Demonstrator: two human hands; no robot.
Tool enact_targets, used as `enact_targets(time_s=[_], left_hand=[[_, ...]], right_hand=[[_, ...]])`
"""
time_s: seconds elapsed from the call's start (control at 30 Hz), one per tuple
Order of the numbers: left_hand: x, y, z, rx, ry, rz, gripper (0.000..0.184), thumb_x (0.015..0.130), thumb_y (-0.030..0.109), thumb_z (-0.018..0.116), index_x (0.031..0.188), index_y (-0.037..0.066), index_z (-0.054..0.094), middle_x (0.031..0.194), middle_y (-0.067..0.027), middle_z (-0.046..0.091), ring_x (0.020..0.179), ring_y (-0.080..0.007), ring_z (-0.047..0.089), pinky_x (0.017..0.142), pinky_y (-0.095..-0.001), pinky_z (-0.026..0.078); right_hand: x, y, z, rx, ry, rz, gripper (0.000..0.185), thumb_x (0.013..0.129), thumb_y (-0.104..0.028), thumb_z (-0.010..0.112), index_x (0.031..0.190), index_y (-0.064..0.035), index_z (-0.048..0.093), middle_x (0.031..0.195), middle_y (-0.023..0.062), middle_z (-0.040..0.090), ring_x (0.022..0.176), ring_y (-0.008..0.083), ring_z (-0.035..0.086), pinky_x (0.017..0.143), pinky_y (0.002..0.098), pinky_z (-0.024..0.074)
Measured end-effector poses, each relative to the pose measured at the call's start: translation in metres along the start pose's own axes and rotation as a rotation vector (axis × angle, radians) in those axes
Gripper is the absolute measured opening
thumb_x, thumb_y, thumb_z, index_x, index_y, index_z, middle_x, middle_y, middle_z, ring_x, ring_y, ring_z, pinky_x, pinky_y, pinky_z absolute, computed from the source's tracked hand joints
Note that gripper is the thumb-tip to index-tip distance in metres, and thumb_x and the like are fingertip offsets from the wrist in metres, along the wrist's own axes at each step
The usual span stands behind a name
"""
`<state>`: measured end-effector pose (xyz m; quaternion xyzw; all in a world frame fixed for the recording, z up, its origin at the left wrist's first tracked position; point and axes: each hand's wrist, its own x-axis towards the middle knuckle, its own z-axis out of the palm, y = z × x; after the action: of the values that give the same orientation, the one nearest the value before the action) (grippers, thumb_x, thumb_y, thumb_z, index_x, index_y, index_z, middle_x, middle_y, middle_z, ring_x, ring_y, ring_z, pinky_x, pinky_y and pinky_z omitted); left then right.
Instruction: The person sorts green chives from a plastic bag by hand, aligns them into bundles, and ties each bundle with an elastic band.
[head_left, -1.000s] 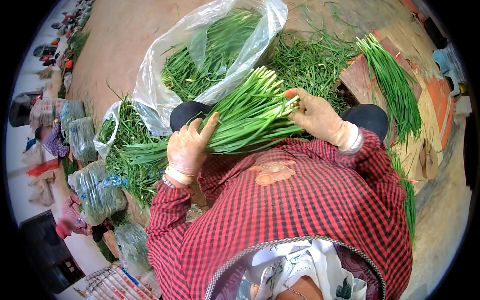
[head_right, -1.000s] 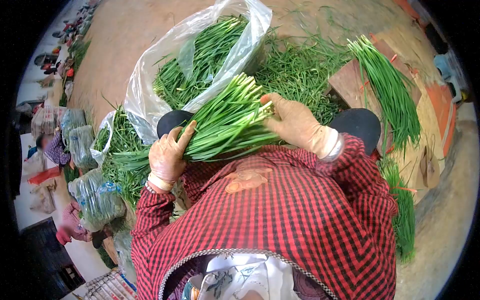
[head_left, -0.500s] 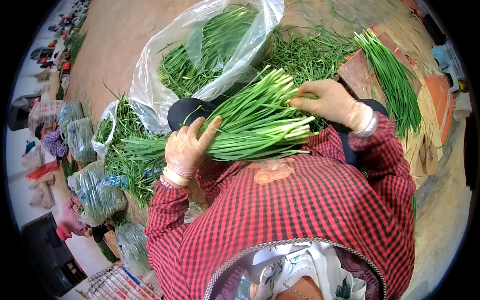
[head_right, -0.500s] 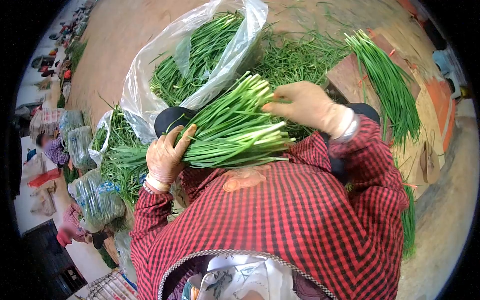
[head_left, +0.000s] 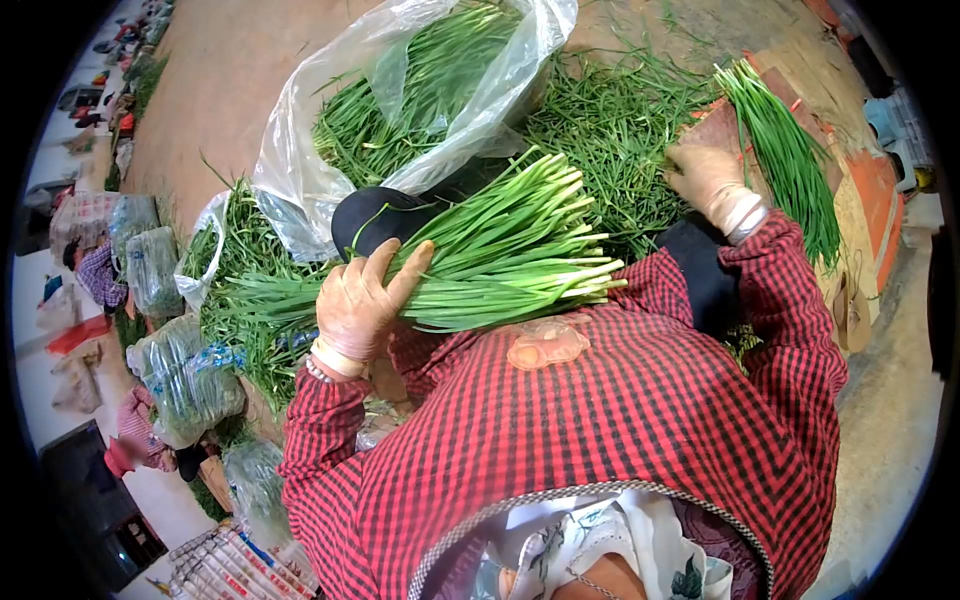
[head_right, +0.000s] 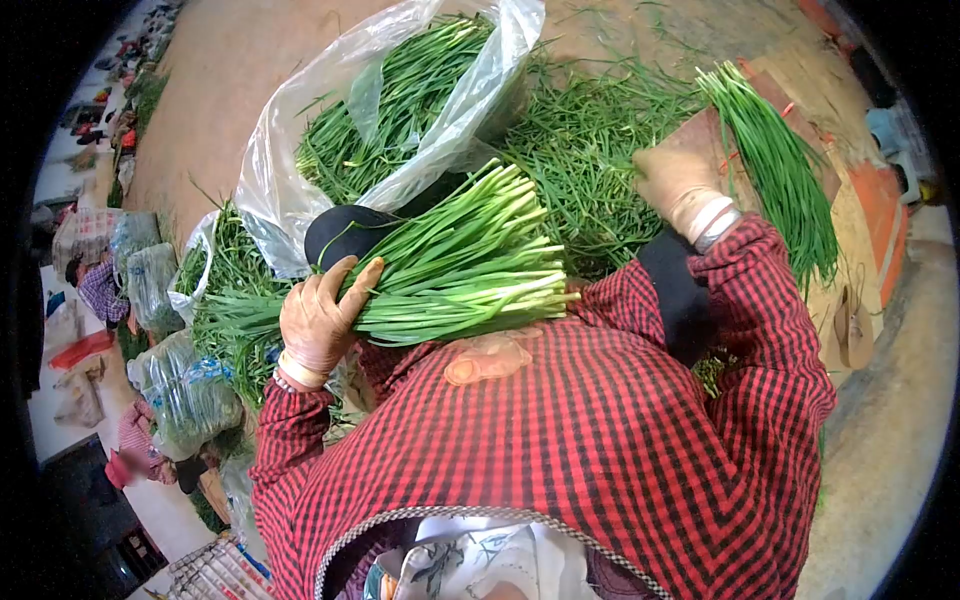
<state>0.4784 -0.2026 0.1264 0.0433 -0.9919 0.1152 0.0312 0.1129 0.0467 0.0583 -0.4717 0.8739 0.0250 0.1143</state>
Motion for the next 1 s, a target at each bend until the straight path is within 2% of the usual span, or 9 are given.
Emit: enact_targets(time_s=[0.07,0.17,0.33,0.57,0.7,0.77,0.83,0.9,1.0], left_hand=[[0.003,0.001,0.001,-0.011,0.012,0.012,0.061,0.077,0.011,0.06,0.134,0.031,0.051,0.112,-0.0025,0.063,0.073,-0.0206,0.06,0.062,-0.0339,0.049],[0.01,0.003,0.0,-0.002,0.029,0.053,0.061,0.078,0.012,0.061,0.134,0.031,0.05,0.112,-0.0019,0.063,0.072,-0.0194,0.06,0.062,-0.0329,0.049],[0.011,0.001,-0.006,0.044,0.033,0.131,0.061,0.077,0.017,0.063,0.135,0.031,0.05,0.113,-0.0006,0.062,0.073,-0.0157,0.058,0.061,-0.0301,0.048],[0.009,-0.001,0.005,-0.012,0.132,0.209,0.054,0.077,0.019,0.063,0.129,0.028,0.055,0.111,-0.0003,0.061,0.07,-0.0123,0.056,0.061,-0.0286,0.049],[0.006,-0.004,0.007,-0.004,0.163,0.178,0.052,0.078,0.02,0.064,0.129,0.028,0.055,0.109,0.0001,0.062,0.07,-0.0122,0.056,0.06,-0.0277,0.049],[0.006,-0.006,0.008,0.033,0.223,0.172,0.051,0.079,0.021,0.064,0.129,0.028,0.055,0.11,-0.0001,0.062,0.07,-0.0123,0.057,0.06,-0.0275,0.049],[0.008,-0.005,0.004,0.019,0.205,0.179,0.053,0.078,0.019,0.064,0.129,0.028,0.056,0.11,0.0001,0.062,0.07,-0.0122,0.056,0.06,-0.0276,0.049],[0.011,-0.001,0.001,-0.04,0.148,0.165,0.05,0.078,0.016,0.063,0.127,0.026,0.058,0.11,-0.0027,0.064,0.075,-0.0175,0.062,0.066,-0.0319,0.05],[0.016,-0.002,0.002,-0.001,0.19,0.195,0.052,0.076,0.017,0.064,0.127,0.026,0.057,0.111,-0.0011,0.063,0.073,-0.0148,0.059,0.063,-0.0301,0.049]], right_hand=[[-0.001,-0.016,-0.026,0.165,0.214,0.004,0.033,0.084,-0.035,0.066,0.105,-0.0092,0.067,0.098,0.0101,0.064,0.091,0.0287,0.064,0.078,0.0388,0.0505],[-0.001,-0.068,-0.041,0.498,0.24,-0.377,0.028,0.085,-0.037,0.063,0.097,-0.0127,0.069,0.092,0.0065,0.064,0.087,0.0278,0.063,0.076,0.037,0.0508],[-0.003,-0.105,-0.038,0.395,0.055,-0.544,0.019,0.084,-0.029,0.065,0.085,-0.01,0.062,0.072,0.0093,0.062,0.067,0.0302,0.063,0.059,0.0398,0.049],[-0.036,-0.086,-0.039,0.314,-0.17,-0.538,0.016,0.085,-0.024,0.061,0.084,-0.0084,0.057,0.068,0.0127,0.059,0.065,0.0342,0.061,0.058,0.0421,0.0487],[-0.024,-0.015,-0.023,0.196,0.102,-0.33,0.015,0.086,-0.025,0.059,0.088,-0.0102,0.06,0.076,0.0135,0.063,0.073,0.0357,0.063,0.064,0.0456,0.0502],[-0.004,0.033,-0.021,0.065,-0.017,-0.002,0.028,0.087,-0.032,0.059,0.1,-0.0085,0.064,0.086,0.0166,0.066,0.085,0.0359,0.063,0.076,0.0451,0.0496],[0.01,0.033,-0.026,0.142,-0.204,0.029,0.043,0.088,-0.042,0.06,0.11,-0.0048,0.064,0.103,0.0184,0.066,0.098,0.0317,0.063,0.085,0.0393,0.0488],[0.023,0.0,-0.029,0.56,-0.281,-0.032,0.057,0.089,-0.051,0.057,0.118,-0.0018,0.061,0.119,0.018,0.063,0.11,0.0283,0.059,0.091,0.0365,0.0462],[0.041,-0.056,-0.02,0.841,-0.467,-0.308,0.058,0.091,-0.051,0.056,0.121,-0.0019,0.06,0.118,0.0134,0.063,0.108,0.0216,0.058,0.092,0.0328,0.0452]])
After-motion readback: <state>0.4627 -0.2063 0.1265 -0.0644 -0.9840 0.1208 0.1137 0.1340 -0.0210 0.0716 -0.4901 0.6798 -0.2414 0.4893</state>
